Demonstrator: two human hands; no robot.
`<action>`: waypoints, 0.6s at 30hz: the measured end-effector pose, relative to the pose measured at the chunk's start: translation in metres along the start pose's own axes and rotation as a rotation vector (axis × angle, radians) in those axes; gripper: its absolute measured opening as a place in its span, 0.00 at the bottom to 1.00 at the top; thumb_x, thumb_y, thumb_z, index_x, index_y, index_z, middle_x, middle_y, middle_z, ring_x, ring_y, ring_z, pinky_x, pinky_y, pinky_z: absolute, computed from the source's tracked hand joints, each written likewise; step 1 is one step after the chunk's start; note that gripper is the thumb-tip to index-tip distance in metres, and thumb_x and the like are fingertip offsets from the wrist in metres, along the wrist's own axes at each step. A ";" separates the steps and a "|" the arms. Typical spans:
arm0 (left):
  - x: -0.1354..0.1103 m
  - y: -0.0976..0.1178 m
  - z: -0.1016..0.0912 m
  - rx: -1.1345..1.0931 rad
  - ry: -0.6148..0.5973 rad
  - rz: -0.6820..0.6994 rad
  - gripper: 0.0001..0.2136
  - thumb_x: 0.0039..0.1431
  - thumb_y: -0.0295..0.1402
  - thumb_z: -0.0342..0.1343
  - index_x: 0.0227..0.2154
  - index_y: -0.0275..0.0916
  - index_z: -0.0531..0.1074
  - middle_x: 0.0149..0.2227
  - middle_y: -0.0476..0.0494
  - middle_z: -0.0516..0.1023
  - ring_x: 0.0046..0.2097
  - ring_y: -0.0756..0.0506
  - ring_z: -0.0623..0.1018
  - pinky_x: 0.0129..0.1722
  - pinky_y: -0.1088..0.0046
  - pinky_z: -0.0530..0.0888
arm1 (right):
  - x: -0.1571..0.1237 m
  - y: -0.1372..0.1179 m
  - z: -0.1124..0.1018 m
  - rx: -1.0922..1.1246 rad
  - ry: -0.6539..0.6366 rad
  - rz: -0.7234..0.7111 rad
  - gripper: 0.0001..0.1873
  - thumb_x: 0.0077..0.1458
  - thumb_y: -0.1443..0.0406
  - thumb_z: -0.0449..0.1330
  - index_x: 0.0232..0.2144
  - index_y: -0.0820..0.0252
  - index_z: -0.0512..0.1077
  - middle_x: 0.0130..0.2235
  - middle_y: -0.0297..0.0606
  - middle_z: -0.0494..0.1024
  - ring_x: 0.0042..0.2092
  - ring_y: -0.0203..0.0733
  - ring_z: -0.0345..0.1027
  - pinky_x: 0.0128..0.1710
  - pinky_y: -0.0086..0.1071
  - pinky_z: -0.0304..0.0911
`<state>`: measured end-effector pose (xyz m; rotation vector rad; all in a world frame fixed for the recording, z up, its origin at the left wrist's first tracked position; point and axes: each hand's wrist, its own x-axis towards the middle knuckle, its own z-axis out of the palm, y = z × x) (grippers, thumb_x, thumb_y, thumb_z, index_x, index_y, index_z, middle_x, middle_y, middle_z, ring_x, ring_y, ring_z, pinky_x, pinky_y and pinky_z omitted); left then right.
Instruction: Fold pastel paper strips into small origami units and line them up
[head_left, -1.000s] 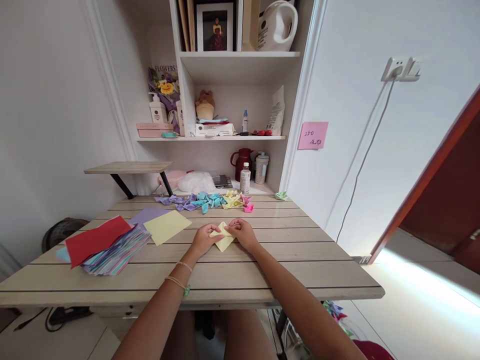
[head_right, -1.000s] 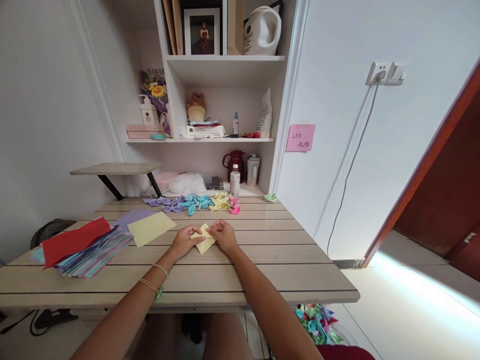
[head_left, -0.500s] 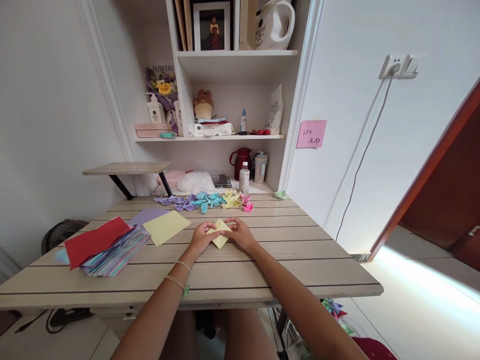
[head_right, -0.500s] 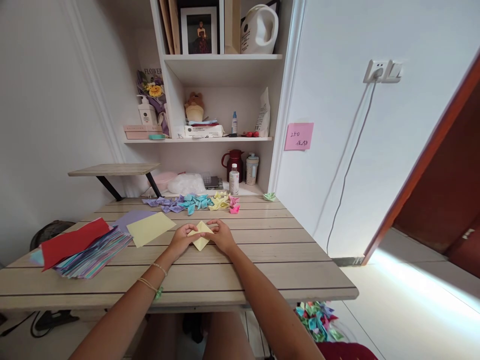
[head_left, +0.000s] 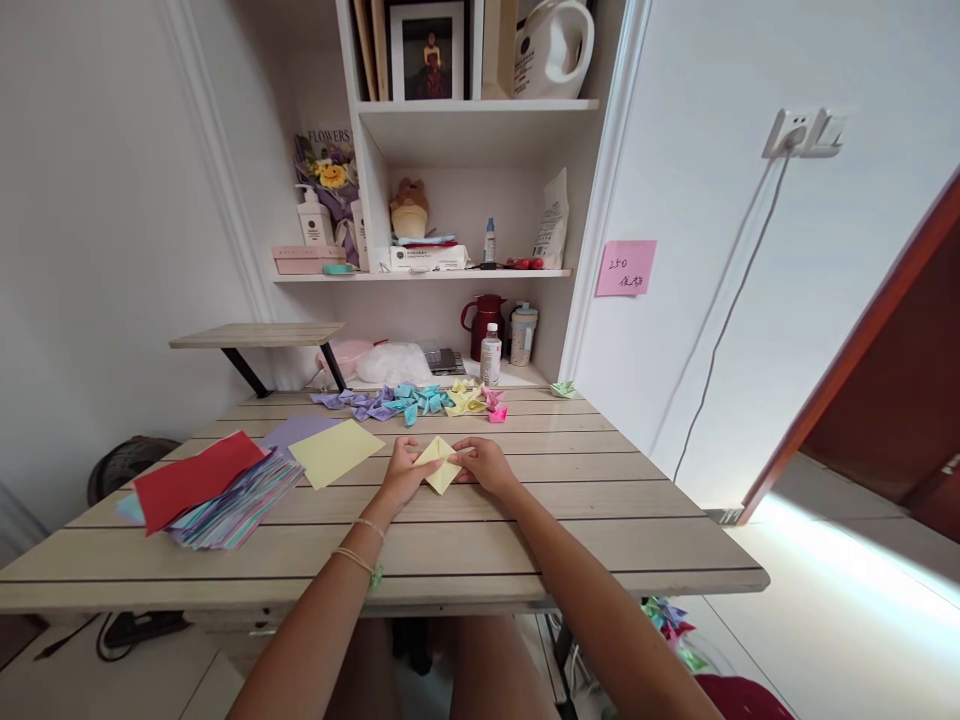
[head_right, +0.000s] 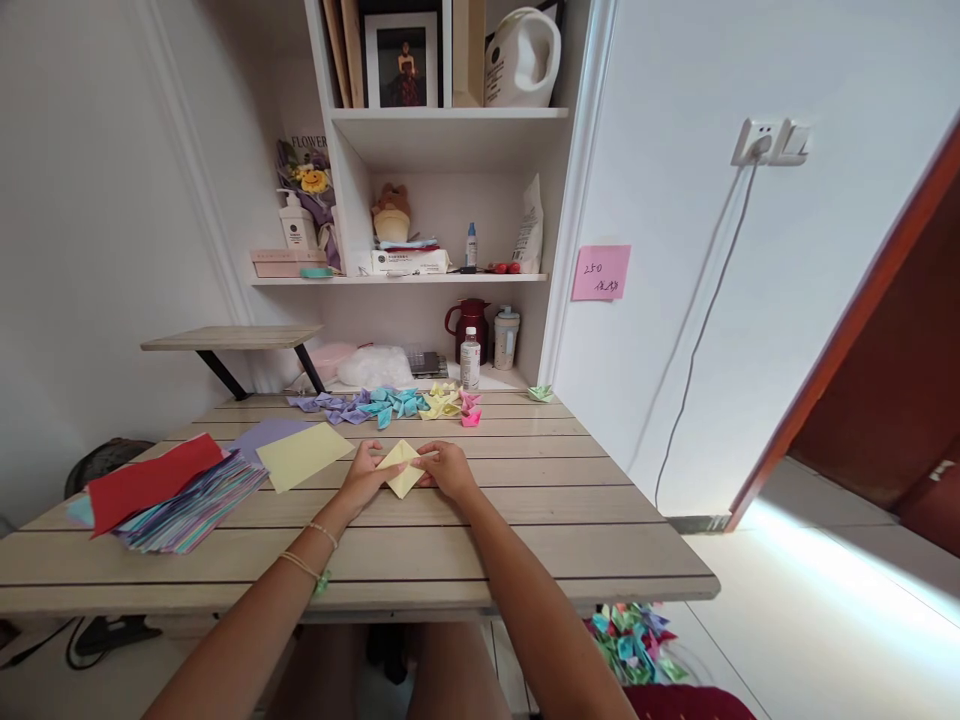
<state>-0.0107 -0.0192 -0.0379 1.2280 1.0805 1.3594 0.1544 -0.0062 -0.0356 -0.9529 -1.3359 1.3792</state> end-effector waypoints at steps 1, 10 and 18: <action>0.000 0.001 0.000 0.000 0.007 -0.004 0.32 0.32 0.34 0.68 0.38 0.41 0.53 0.30 0.44 0.76 0.27 0.47 0.77 0.29 0.72 0.71 | 0.000 0.000 0.000 -0.023 0.020 0.005 0.15 0.37 0.60 0.67 0.28 0.60 0.68 0.19 0.32 0.73 0.21 0.38 0.69 0.23 0.31 0.67; -0.001 0.002 -0.001 -0.025 -0.142 -0.063 0.30 0.33 0.30 0.67 0.41 0.38 0.60 0.32 0.42 0.78 0.30 0.46 0.77 0.32 0.70 0.72 | -0.003 -0.002 -0.005 -0.158 0.056 -0.200 0.20 0.38 0.58 0.64 0.34 0.60 0.69 0.20 0.29 0.72 0.22 0.34 0.65 0.23 0.27 0.62; -0.002 0.008 0.002 -0.077 -0.227 -0.156 0.16 0.40 0.30 0.63 0.36 0.32 0.72 0.32 0.38 0.79 0.32 0.44 0.78 0.35 0.70 0.73 | -0.003 -0.008 -0.007 -0.067 0.203 -0.263 0.22 0.41 0.53 0.61 0.38 0.60 0.69 0.23 0.33 0.72 0.27 0.37 0.65 0.25 0.28 0.60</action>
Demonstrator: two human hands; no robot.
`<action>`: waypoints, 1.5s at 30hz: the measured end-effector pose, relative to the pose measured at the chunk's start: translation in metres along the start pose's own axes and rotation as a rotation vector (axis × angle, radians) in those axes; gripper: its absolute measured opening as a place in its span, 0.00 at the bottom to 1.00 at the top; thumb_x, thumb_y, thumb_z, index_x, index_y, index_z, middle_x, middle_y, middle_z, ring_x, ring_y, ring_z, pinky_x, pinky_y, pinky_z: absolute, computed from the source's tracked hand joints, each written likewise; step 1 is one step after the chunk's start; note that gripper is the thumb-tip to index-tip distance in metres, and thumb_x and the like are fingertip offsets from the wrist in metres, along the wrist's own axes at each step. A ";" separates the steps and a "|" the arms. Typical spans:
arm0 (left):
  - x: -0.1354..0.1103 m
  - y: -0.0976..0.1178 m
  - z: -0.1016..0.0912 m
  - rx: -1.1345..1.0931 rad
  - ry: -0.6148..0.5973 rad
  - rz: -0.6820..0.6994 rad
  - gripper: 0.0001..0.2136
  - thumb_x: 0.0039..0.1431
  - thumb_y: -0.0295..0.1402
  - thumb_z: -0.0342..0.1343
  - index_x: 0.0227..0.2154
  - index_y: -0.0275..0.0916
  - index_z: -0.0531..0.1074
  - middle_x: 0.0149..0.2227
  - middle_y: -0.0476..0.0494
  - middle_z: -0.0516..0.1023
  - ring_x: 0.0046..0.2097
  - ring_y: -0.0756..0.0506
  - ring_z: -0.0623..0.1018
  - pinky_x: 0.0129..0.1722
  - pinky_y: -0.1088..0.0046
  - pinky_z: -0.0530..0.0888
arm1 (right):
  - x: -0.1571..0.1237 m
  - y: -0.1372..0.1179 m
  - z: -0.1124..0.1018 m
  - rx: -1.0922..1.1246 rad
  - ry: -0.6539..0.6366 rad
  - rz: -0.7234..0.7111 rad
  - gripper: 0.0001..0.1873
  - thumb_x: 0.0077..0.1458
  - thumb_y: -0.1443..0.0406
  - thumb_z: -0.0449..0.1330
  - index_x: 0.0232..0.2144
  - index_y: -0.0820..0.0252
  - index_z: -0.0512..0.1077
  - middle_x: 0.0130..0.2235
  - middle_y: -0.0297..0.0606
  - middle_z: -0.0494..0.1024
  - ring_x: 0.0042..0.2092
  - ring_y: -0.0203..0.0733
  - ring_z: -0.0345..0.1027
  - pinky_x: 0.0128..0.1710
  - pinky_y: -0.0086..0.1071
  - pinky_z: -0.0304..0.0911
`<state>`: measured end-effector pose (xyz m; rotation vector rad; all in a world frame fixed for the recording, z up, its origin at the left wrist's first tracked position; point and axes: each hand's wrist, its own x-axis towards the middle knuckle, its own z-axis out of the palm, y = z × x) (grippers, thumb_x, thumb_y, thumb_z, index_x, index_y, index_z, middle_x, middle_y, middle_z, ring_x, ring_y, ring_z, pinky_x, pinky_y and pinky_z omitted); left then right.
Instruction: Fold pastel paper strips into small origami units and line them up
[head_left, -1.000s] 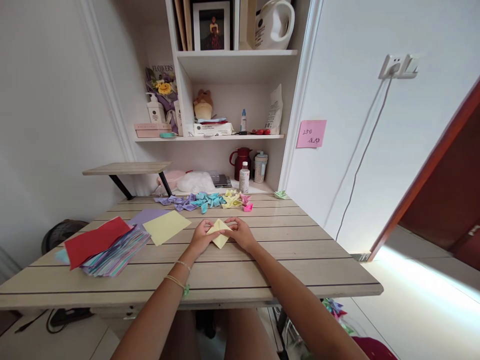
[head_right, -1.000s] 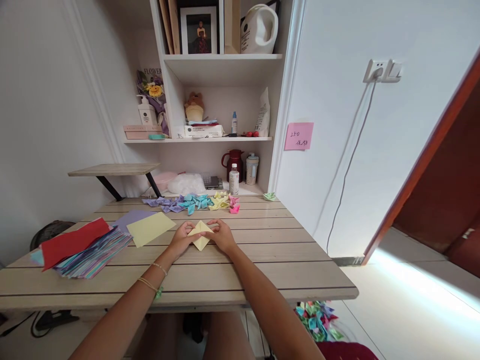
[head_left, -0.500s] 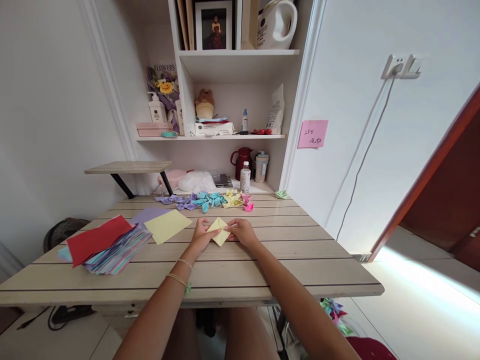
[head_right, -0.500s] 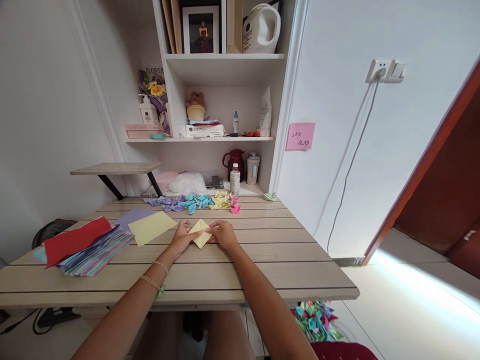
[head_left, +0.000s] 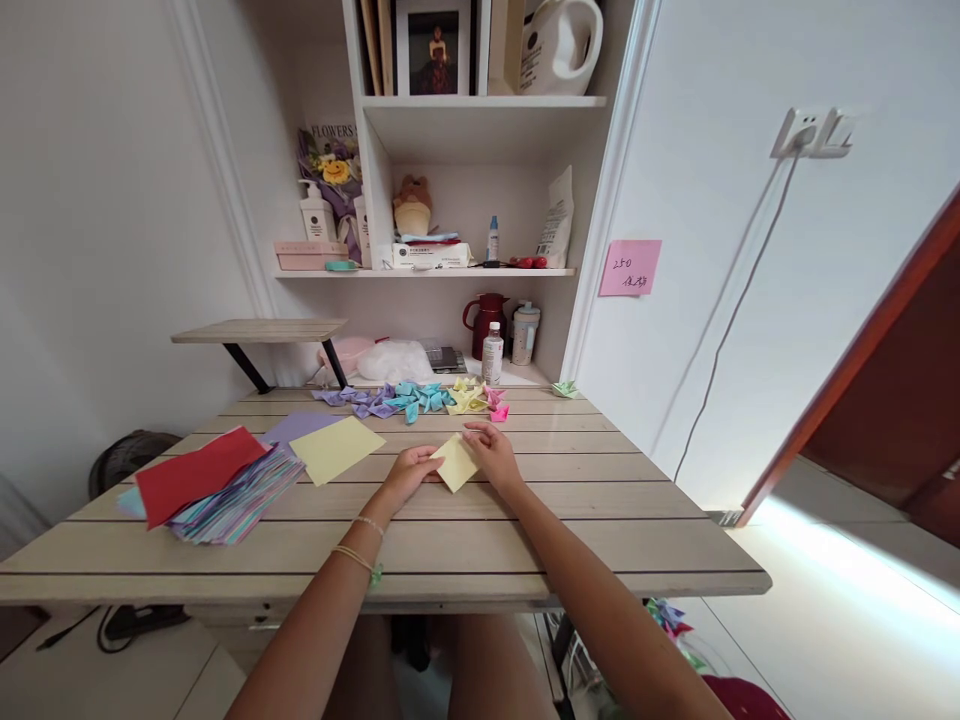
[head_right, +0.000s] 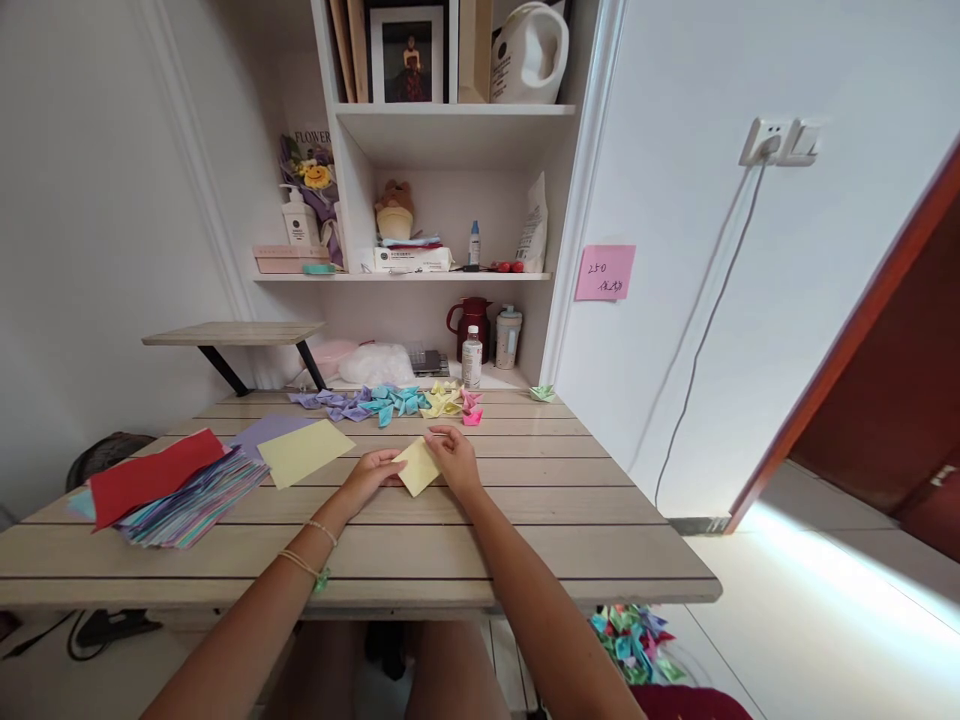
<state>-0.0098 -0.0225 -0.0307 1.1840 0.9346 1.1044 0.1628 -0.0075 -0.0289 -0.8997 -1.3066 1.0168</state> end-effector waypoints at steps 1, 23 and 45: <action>0.000 0.001 -0.001 -0.039 0.017 -0.003 0.16 0.42 0.31 0.62 0.36 0.32 0.72 0.32 0.38 0.79 0.33 0.44 0.78 0.36 0.69 0.73 | 0.000 0.000 -0.001 0.022 0.025 0.010 0.22 0.41 0.53 0.61 0.37 0.60 0.69 0.25 0.34 0.72 0.28 0.37 0.66 0.26 0.28 0.61; 0.000 0.002 -0.003 0.034 0.133 0.112 0.12 0.40 0.38 0.63 0.23 0.34 0.72 0.17 0.52 0.69 0.18 0.55 0.66 0.19 0.80 0.65 | -0.005 -0.002 0.002 0.054 -0.188 0.214 0.21 0.39 0.52 0.63 0.31 0.61 0.69 0.10 0.24 0.64 0.10 0.28 0.52 0.09 0.22 0.46; -0.004 0.005 0.000 -0.114 0.109 0.094 0.15 0.41 0.31 0.65 0.33 0.31 0.71 0.31 0.37 0.79 0.35 0.44 0.79 0.40 0.67 0.74 | -0.002 -0.004 -0.004 0.130 -0.243 0.133 0.19 0.32 0.55 0.67 0.27 0.62 0.75 0.26 0.38 0.77 0.30 0.39 0.70 0.31 0.31 0.65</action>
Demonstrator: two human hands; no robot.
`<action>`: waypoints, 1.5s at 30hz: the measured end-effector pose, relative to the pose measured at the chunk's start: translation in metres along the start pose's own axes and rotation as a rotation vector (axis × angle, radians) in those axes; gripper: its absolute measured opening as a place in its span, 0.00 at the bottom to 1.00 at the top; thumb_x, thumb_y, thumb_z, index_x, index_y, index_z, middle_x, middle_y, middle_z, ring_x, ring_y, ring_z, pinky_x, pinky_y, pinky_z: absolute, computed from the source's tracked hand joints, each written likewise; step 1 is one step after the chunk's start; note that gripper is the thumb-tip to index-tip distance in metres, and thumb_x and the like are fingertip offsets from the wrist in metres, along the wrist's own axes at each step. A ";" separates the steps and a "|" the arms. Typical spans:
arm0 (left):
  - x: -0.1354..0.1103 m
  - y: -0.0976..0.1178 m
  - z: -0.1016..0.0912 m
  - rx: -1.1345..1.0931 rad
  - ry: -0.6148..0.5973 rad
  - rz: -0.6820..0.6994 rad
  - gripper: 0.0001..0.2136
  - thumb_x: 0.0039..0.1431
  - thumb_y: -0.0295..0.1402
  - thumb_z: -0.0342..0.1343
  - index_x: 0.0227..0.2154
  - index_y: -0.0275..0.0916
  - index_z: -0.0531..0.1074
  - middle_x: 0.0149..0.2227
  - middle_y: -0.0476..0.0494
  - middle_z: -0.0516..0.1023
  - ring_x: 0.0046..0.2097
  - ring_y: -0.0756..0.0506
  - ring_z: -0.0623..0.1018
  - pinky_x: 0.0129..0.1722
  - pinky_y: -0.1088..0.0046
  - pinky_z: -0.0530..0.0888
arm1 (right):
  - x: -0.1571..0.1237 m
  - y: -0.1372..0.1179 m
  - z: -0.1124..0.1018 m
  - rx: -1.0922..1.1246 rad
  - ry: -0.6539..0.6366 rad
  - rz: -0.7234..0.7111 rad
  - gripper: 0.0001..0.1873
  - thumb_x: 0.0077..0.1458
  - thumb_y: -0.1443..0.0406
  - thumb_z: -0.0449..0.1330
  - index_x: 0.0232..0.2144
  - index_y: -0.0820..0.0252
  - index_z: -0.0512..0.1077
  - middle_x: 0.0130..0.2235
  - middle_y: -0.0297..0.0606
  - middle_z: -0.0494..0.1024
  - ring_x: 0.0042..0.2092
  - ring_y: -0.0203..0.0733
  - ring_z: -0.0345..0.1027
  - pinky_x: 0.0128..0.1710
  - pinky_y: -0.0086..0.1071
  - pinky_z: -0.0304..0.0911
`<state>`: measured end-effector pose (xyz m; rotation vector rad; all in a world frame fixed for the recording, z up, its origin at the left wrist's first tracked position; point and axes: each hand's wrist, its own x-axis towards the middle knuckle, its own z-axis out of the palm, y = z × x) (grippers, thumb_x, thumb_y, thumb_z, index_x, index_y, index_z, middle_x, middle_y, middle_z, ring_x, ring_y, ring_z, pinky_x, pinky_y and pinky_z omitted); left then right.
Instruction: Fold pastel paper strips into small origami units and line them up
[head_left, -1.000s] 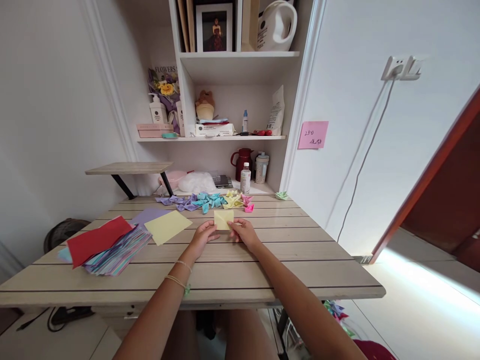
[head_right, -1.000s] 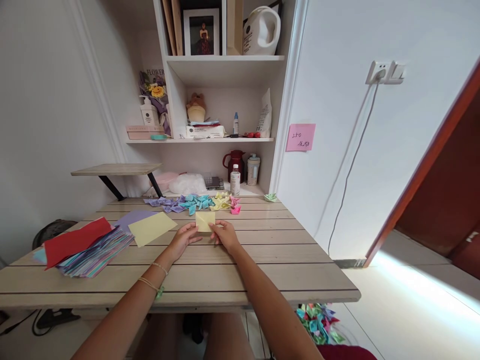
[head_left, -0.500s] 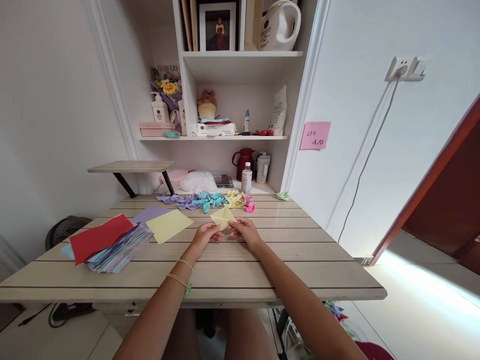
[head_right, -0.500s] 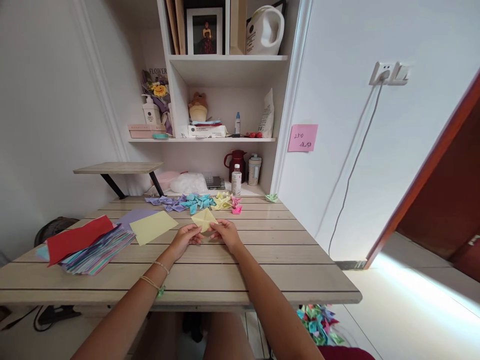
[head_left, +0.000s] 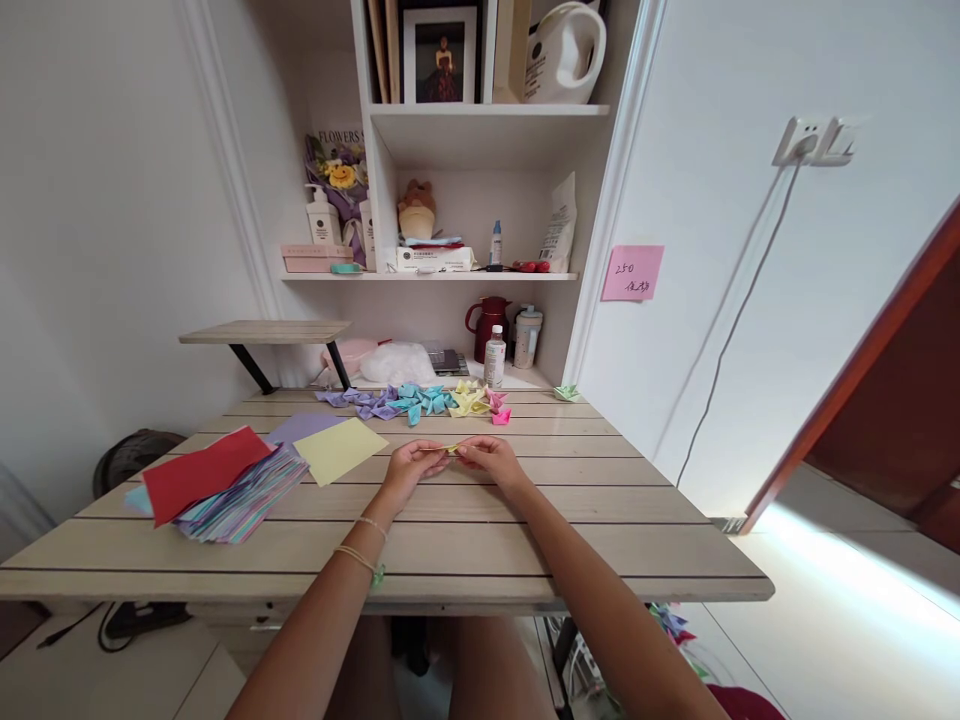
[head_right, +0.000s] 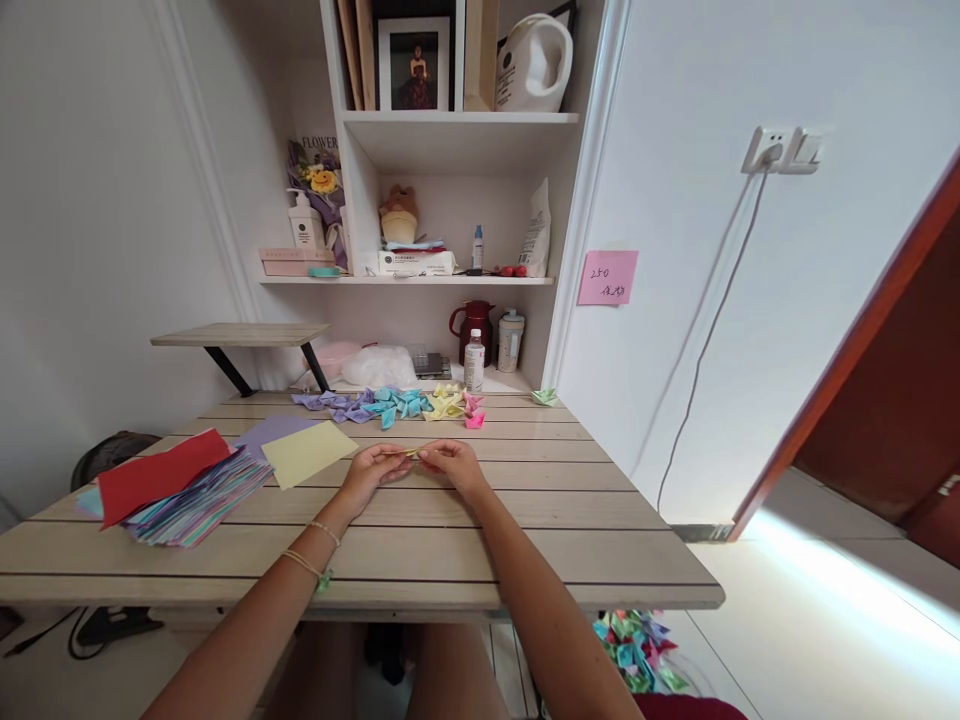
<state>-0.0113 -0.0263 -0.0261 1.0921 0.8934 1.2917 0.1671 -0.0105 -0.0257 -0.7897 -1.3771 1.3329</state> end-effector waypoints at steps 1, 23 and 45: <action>0.000 0.000 0.000 -0.004 -0.002 -0.001 0.15 0.40 0.31 0.65 0.33 0.31 0.71 0.31 0.37 0.79 0.35 0.44 0.79 0.41 0.67 0.74 | 0.000 0.000 0.000 -0.007 0.014 0.000 0.19 0.32 0.54 0.67 0.26 0.62 0.75 0.26 0.38 0.77 0.30 0.39 0.70 0.32 0.32 0.65; 0.000 -0.003 0.004 0.074 -0.037 -0.027 0.15 0.44 0.39 0.62 0.30 0.29 0.74 0.31 0.35 0.79 0.34 0.42 0.79 0.41 0.65 0.74 | 0.001 0.004 0.001 -0.051 0.104 0.020 0.17 0.34 0.55 0.66 0.18 0.61 0.69 0.19 0.32 0.73 0.24 0.35 0.67 0.26 0.27 0.60; 0.007 -0.019 -0.003 0.181 -0.111 -0.017 0.21 0.35 0.32 0.67 0.35 0.30 0.71 0.27 0.39 0.79 0.29 0.46 0.78 0.32 0.72 0.74 | 0.000 0.010 -0.003 0.014 0.061 0.154 0.24 0.31 0.64 0.69 0.35 0.61 0.69 0.22 0.31 0.75 0.23 0.35 0.69 0.24 0.26 0.64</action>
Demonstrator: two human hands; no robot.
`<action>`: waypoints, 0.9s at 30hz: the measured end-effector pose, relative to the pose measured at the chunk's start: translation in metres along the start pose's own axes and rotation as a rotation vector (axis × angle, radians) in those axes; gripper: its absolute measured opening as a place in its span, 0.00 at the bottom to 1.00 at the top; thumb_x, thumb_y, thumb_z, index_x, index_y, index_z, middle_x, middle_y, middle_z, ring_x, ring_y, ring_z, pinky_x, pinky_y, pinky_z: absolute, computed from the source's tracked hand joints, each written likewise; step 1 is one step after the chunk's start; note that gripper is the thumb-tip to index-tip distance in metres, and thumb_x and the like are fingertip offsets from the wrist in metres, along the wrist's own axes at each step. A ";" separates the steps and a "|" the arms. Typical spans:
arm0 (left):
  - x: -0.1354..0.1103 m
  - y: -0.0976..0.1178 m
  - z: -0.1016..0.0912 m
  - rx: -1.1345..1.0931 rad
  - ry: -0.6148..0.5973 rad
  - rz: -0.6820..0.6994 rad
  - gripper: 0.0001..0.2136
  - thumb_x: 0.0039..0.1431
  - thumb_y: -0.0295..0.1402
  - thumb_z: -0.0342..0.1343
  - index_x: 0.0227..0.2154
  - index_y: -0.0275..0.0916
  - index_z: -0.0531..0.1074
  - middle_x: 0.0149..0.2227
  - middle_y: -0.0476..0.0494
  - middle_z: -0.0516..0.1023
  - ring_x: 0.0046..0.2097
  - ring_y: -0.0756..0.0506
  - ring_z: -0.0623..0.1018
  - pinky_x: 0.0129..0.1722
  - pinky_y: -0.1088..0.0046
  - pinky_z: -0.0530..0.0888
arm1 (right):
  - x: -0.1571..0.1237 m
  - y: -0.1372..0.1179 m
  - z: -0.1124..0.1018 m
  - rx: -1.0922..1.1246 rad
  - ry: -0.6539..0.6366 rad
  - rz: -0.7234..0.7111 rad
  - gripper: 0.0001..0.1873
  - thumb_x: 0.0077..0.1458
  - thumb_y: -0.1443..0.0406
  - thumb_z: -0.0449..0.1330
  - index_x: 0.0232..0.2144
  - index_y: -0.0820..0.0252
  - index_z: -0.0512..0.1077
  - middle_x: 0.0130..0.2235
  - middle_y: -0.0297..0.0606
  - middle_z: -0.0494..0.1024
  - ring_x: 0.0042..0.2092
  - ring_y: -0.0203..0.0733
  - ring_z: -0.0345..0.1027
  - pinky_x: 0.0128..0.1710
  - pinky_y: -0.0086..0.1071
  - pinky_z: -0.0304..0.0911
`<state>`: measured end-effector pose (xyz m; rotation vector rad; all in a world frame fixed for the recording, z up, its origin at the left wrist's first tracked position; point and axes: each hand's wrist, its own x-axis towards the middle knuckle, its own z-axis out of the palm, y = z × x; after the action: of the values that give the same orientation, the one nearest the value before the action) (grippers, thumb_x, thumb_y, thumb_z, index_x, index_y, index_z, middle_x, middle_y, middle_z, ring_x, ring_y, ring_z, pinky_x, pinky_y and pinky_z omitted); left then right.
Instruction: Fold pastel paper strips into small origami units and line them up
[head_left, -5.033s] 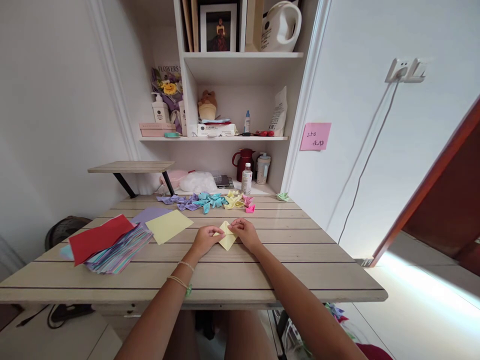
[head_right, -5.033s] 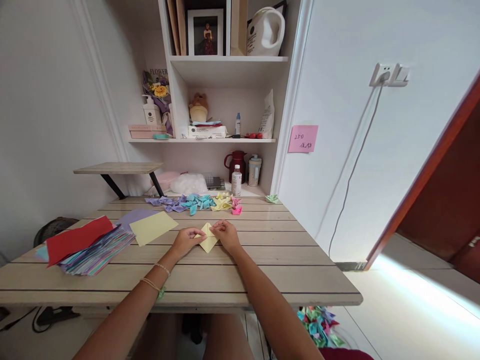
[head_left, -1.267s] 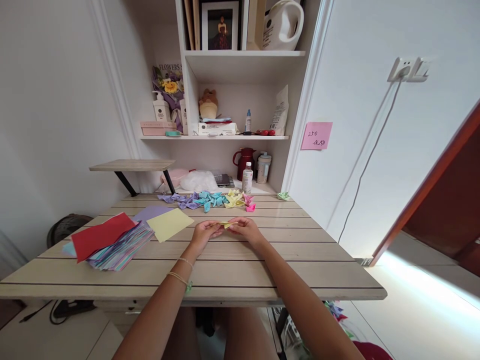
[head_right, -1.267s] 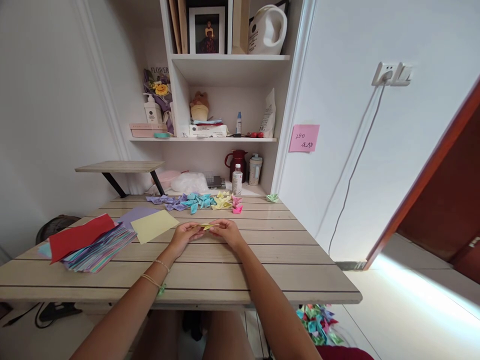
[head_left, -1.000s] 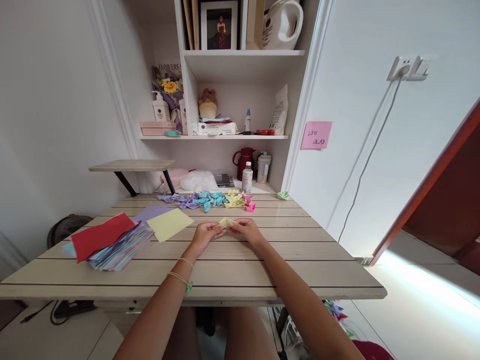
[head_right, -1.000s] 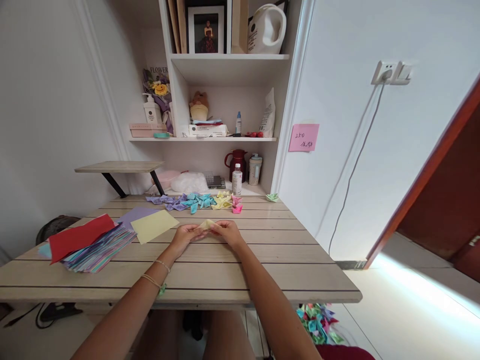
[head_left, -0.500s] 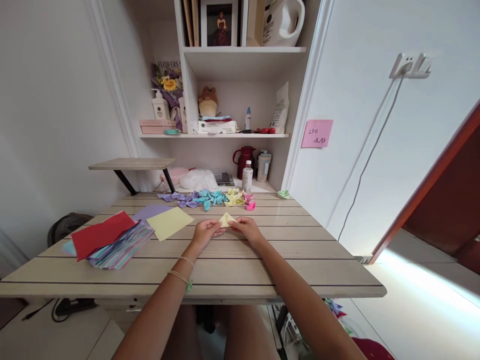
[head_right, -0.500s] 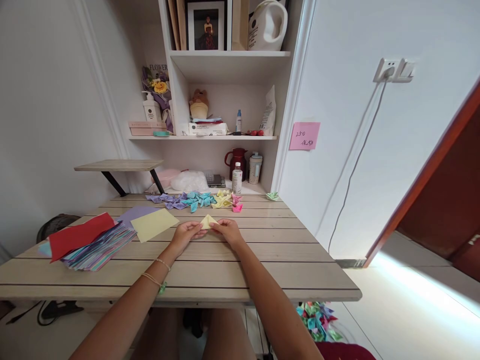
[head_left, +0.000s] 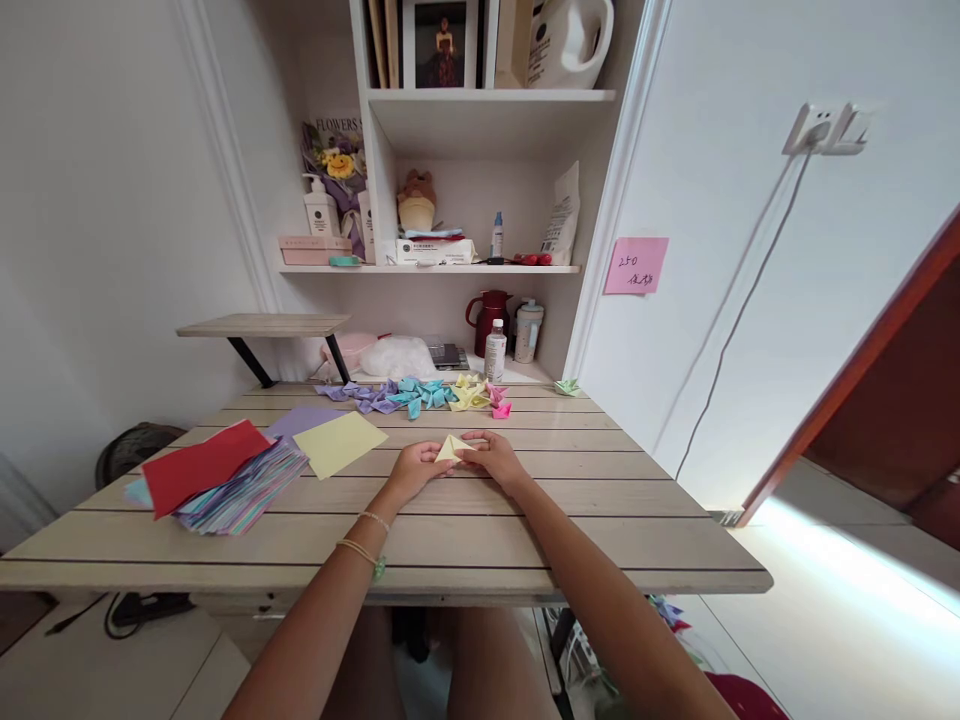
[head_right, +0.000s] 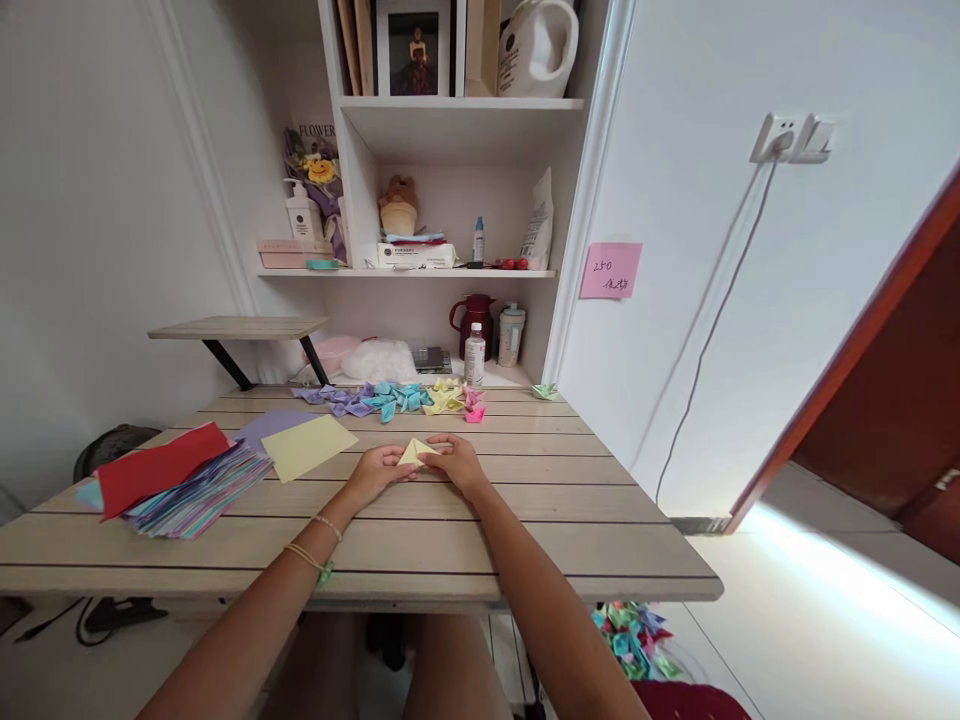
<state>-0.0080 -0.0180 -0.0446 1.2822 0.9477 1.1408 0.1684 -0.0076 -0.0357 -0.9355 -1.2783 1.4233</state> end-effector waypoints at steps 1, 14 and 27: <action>0.000 -0.001 0.000 0.009 -0.002 0.003 0.21 0.35 0.32 0.67 0.34 0.30 0.71 0.27 0.39 0.79 0.28 0.46 0.78 0.32 0.72 0.74 | 0.000 0.000 0.000 -0.004 -0.005 0.002 0.24 0.32 0.64 0.69 0.35 0.61 0.69 0.22 0.30 0.75 0.23 0.34 0.69 0.24 0.26 0.65; -0.002 0.003 0.000 0.011 -0.039 0.037 0.21 0.37 0.31 0.66 0.36 0.29 0.71 0.31 0.37 0.79 0.29 0.46 0.78 0.34 0.70 0.74 | 0.000 0.005 0.005 0.008 -0.078 -0.022 0.25 0.34 0.61 0.69 0.36 0.62 0.67 0.22 0.33 0.76 0.24 0.36 0.71 0.26 0.28 0.68; -0.004 0.011 -0.003 -0.105 -0.058 -0.057 0.25 0.40 0.28 0.65 0.43 0.30 0.66 0.33 0.34 0.78 0.34 0.43 0.79 0.37 0.68 0.74 | 0.003 -0.002 0.006 0.070 -0.044 -0.024 0.08 0.45 0.62 0.61 0.28 0.61 0.70 0.22 0.37 0.76 0.26 0.39 0.72 0.26 0.30 0.68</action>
<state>-0.0124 -0.0216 -0.0346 1.1903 0.8652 1.0894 0.1619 -0.0060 -0.0330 -0.8438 -1.2595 1.4677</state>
